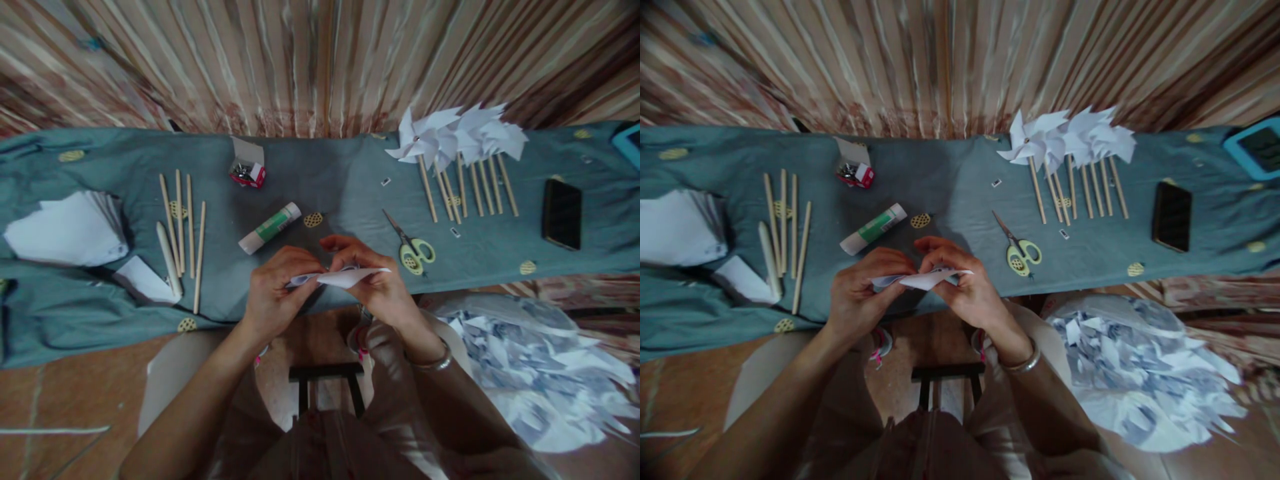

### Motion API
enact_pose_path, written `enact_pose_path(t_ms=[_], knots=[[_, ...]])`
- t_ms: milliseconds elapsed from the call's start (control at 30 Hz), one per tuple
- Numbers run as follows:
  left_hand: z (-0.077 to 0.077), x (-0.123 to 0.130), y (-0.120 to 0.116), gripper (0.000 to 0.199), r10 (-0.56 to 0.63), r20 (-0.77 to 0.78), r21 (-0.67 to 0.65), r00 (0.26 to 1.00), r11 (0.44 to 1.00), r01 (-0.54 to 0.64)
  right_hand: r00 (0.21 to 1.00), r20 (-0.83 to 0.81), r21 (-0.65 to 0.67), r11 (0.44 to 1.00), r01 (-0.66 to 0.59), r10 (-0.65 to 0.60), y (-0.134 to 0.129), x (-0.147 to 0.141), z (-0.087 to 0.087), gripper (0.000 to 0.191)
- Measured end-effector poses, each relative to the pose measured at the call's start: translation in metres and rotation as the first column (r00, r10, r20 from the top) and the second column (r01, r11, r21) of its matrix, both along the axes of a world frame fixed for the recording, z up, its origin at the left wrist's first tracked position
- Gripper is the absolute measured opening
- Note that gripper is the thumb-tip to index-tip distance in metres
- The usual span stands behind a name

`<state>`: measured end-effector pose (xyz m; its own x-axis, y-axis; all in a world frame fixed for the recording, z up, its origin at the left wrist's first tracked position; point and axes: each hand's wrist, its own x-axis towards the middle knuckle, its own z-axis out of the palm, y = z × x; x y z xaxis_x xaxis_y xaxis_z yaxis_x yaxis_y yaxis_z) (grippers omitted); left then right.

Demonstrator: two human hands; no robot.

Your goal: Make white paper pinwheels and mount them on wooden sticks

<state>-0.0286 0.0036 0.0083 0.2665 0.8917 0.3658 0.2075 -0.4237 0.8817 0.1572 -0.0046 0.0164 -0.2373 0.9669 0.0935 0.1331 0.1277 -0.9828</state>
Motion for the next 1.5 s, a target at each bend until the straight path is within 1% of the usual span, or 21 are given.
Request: enact_pose_path(t_ms=[100,200,333,467,567,733,833,900,1000,1033,1067,1100,1133,1167,1200,1233,1267,1333,1433,1500], knots=[[-0.003,-0.001,0.000,0.007,-0.012,0.002,-0.040,1.000,0.999,0.012,1.000,-0.014,-0.047,0.999,-0.011,0.010,0.000,-0.001,-0.005,0.005],[-0.007,-0.002,0.000,0.008,0.011,0.031,-0.151,0.999,0.988,-0.007,0.998,-0.056,-0.083,0.996,-0.015,0.011,0.003,-0.004,-0.013,0.005],[-0.013,0.000,0.000,0.010,0.118,0.113,-0.363,0.987,0.929,-0.070,0.990,-0.138,-0.118,0.993,0.006,-0.022,0.012,-0.010,-0.022,0.008],[-0.015,-0.001,0.001,0.016,0.194,0.172,-0.486,0.966,0.870,-0.088,0.982,-0.182,-0.182,0.983,0.016,-0.050,0.018,-0.014,-0.027,0.015],[-0.015,-0.003,0.001,0.020,0.220,0.209,-0.524,0.953,0.848,-0.081,0.978,-0.201,-0.213,0.977,0.016,-0.060,0.020,-0.017,-0.029,0.017],[-0.018,-0.009,-0.001,0.022,0.236,0.215,-0.530,0.948,0.843,-0.089,0.975,-0.220,-0.213,0.977,-0.006,-0.042,0.023,-0.026,-0.031,0.014],[-0.019,-0.014,-0.002,0.023,0.228,0.182,-0.503,0.956,0.857,-0.109,0.967,-0.249,-0.222,0.975,-0.002,-0.054,0.027,-0.030,-0.033,0.013],[-0.015,-0.018,-0.003,0.027,0.213,0.164,-0.478,0.963,0.871,-0.112,0.958,-0.276,-0.232,0.972,0.015,-0.081,0.030,-0.032,-0.034,0.014],[-0.006,-0.030,-0.003,0.042,0.200,0.217,-0.459,0.955,0.885,-0.081,0.945,-0.308,-0.261,0.965,0.029,-0.111,0.034,-0.032,-0.033,0.021],[-0.004,-0.036,-0.002,0.045,0.214,0.255,-0.453,0.943,0.888,-0.079,0.940,-0.319,-0.268,0.963,0.032,-0.120,0.035,-0.031,-0.033,0.024],[-0.003,-0.042,0.000,0.048,0.244,0.280,-0.435,0.928,0.894,-0.104,0.936,-0.328,-0.274,0.961,0.035,-0.127,0.036,-0.030,-0.032,0.026],[-0.003,-0.050,0.002,0.051,0.300,0.277,-0.421,0.913,0.892,-0.166,0.932,-0.336,-0.277,0.960,0.039,-0.135,0.037,-0.030,-0.032,0.028],[-0.004,-0.058,0.005,0.052,0.359,0.232,-0.406,0.904,0.880,-0.246,0.928,-0.343,-0.277,0.960,0.045,-0.142,0.037,-0.029,-0.031,0.028],[-0.007,-0.066,0.008,0.048,0.438,0.142,-0.362,0.887,0.857,-0.365,0.926,-0.348,-0.275,0.960,0.051,-0.148,0.038,-0.028,-0.031,0.029],[-0.010,-0.075,0.011,0.043,0.503,0.031,-0.273,0.864,0.836,-0.476,0.924,-0.350,-0.272,0.961,0.056,-0.153,0.038,-0.028,-0.031,0.030],[-0.015,-0.083,0.014,0.038,0.541,-0.081,-0.165,0.837,0.821,-0.546,0.923,-0.351,-0.268,0.961,0.061,-0.157,0.037,-0.027,-0.031,0.030],[-0.020,-0.089,0.017,0.034,0.561,-0.171,-0.076,0.810,0.812,-0.578,0.923,-0.350,-0.263,0.962,0.067,-0.160,0.037,-0.026,-0.031,0.030],[-0.030,-0.100,0.020,0.037,0.563,-0.307,0.035,0.767,0.813,-0.582,0.925,-0.344,-0.254,0.964,0.077,-0.164,0.036,-0.024,-0.031,0.031],[-0.041,-0.108,0.021,0.044,0.540,-0.462,0.083,0.703,0.816,-0.572,0.933,-0.324,-0.228,0.970,0.087,-0.160,0.035,-0.020,-0.031,0.032],[-0.044,-0.110,0.021,0.046,0.518,-0.529,0.106,0.672,0.826,-0.554,0.938,-0.307,-0.217,0.972,0.095,-0.160,0.033,-0.018,-0.030,0.033]])
